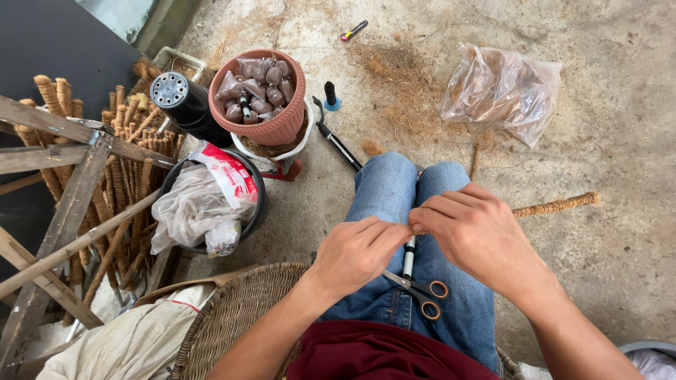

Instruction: The person sits on a low chair and trims the frayed end of a long rope using scissors. They then use the scissors to scrape and smooth the rope surface along its length.

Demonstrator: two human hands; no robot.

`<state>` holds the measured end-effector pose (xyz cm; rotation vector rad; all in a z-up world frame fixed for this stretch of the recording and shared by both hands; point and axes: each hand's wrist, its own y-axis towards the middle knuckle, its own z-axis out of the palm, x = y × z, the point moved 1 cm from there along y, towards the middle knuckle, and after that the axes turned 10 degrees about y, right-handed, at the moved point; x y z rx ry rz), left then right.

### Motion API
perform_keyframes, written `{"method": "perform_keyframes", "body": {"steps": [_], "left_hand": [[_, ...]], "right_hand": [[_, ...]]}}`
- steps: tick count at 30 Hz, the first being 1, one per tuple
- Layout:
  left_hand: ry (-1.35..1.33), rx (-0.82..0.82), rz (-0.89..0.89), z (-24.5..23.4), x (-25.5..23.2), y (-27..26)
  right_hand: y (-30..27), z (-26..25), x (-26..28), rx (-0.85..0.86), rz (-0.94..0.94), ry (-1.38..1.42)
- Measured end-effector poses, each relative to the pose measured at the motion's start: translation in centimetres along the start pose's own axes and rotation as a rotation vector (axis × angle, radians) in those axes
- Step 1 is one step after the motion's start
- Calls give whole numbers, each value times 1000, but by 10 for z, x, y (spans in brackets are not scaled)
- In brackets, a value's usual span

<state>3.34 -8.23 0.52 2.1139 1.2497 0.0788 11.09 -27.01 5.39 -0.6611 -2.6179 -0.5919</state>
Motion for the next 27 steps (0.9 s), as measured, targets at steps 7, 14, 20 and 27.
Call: {"method": "perform_keyframes", "body": {"steps": [7, 14, 20, 27], "left_hand": [[26, 31, 69, 4, 1, -4], [-96, 5, -11, 12, 2, -6], [-242, -73, -259, 16, 9, -4], [-431, -48, -100, 12, 5, -2]], "right_hand": [[4, 7, -8, 140, 54, 52], [3, 13, -12, 24, 113, 143], [-65, 24, -8, -450, 327, 437], [-95, 87, -65, -320, 632, 821]]}}
